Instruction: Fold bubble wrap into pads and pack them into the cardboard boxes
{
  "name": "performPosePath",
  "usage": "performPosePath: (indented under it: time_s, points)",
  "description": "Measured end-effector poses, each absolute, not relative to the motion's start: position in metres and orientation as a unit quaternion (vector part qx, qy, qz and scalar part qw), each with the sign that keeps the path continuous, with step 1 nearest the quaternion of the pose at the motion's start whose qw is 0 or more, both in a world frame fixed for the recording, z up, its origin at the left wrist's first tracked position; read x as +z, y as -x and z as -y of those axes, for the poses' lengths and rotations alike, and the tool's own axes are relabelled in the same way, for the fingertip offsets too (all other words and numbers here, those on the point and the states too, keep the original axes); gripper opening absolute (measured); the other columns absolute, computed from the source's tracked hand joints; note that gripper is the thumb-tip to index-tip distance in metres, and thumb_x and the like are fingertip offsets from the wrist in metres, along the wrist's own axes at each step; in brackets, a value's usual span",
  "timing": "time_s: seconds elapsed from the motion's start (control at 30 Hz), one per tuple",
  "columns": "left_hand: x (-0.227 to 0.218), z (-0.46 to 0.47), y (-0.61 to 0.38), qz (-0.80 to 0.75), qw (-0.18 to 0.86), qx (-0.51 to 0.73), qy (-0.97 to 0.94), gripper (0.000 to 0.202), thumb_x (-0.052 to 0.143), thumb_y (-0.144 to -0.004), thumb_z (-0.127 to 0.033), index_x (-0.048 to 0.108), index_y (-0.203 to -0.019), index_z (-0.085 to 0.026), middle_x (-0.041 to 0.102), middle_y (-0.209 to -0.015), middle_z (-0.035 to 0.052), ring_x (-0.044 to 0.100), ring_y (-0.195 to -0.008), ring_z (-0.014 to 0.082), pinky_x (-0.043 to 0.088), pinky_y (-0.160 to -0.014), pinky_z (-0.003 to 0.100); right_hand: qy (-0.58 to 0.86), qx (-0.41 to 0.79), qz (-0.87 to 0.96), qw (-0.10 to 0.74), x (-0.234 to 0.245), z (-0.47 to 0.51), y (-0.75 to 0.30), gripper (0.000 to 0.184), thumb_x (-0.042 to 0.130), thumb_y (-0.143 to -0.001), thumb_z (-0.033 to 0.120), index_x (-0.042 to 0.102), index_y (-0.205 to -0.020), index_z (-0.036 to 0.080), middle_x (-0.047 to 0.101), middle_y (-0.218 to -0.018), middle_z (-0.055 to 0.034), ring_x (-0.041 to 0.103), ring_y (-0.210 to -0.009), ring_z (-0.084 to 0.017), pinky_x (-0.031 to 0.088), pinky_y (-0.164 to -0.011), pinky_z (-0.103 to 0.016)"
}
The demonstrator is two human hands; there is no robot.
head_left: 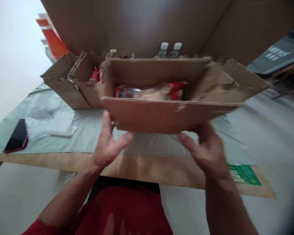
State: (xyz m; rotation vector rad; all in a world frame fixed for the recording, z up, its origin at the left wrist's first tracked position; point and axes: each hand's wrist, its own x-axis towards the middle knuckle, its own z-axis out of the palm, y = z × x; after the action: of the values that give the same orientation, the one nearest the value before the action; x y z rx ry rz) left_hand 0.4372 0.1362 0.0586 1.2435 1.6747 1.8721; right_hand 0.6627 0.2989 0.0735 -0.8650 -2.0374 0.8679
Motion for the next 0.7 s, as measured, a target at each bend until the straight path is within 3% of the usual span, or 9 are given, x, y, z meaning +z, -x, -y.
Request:
performPosePath:
  time_s: [0.1,0.17,0.33,0.43,0.57,0.7]
  points:
    - [0.063,-0.155,-0.469,-0.572,0.226,0.624,-0.481,0.090,0.073,-0.086,-0.045,0.025,-0.161,-0.030,0.045,-0.158,0.0109,0.046,-0.144,0.0341,0.038,-0.122,0.054,0.404,0.309,0.732,0.454,0.073,-0.305,-0.702,0.046,0.079,-0.081,0.050,0.066,-0.120,0.030,0.072,-0.109,-0.0066,0.070,-0.093,-0.027,0.057,-0.085,-0.045]
    - [0.058,-0.146,-0.478,-0.585,0.248,0.605,-0.480,0.089,0.073,-0.086,-0.043,0.026,-0.161,-0.029,0.044,-0.159,0.0115,0.043,-0.146,0.0347,0.037,-0.123,0.055,0.424,0.297,0.721,0.461,0.069,-0.299,-0.712,0.042,0.080,-0.080,0.049,0.068,-0.115,0.029,0.073,-0.100,-0.0061,0.070,-0.089,-0.028,0.057,-0.080,-0.044]
    - [0.049,-0.099,-0.440,-0.625,0.159,0.652,-0.399,0.066,0.075,-0.088,-0.038,0.044,-0.146,-0.030,0.056,-0.144,0.0065,0.053,-0.137,0.0274,0.046,-0.114,0.042,0.317,0.336,0.820,0.337,0.066,-0.274,-0.659,0.042,0.071,-0.085,0.050,0.064,-0.118,0.024,0.073,-0.101,-0.0060,0.069,-0.089,-0.025,0.058,-0.079,-0.042]
    - [0.051,-0.104,-0.426,-0.617,0.115,0.680,-0.378,0.064,0.077,-0.086,-0.036,0.046,-0.142,-0.029,0.058,-0.141,0.0053,0.056,-0.130,0.0249,0.049,-0.109,0.039,0.297,0.335,0.833,0.326,0.070,-0.274,-0.641,0.047,0.071,-0.084,0.050,0.062,-0.123,0.024,0.072,-0.107,-0.0070,0.068,-0.093,-0.026,0.058,-0.082,-0.042]
    - [0.037,-0.143,-0.445,-0.615,0.171,0.654,-0.405,0.072,0.072,-0.086,-0.033,0.040,-0.149,-0.025,0.056,-0.146,0.0104,0.057,-0.131,0.0269,0.046,-0.114,0.045,0.365,0.308,0.803,0.356,0.052,-0.279,-0.675,0.046,0.070,-0.088,0.052,0.060,-0.124,0.025,0.071,-0.109,-0.0073,0.069,-0.092,-0.025,0.058,-0.083,-0.041]
    - [0.015,-0.169,-0.447,-0.620,0.188,0.645,-0.406,0.073,0.069,-0.085,-0.032,0.040,-0.152,-0.022,0.055,-0.150,0.0142,0.052,-0.139,0.0304,0.041,-0.119,0.053,0.381,0.335,0.794,0.335,0.014,-0.266,-0.713,0.046,0.071,-0.088,0.052,0.061,-0.124,0.025,0.072,-0.105,-0.0073,0.071,-0.086,-0.025,0.060,-0.078,-0.040]
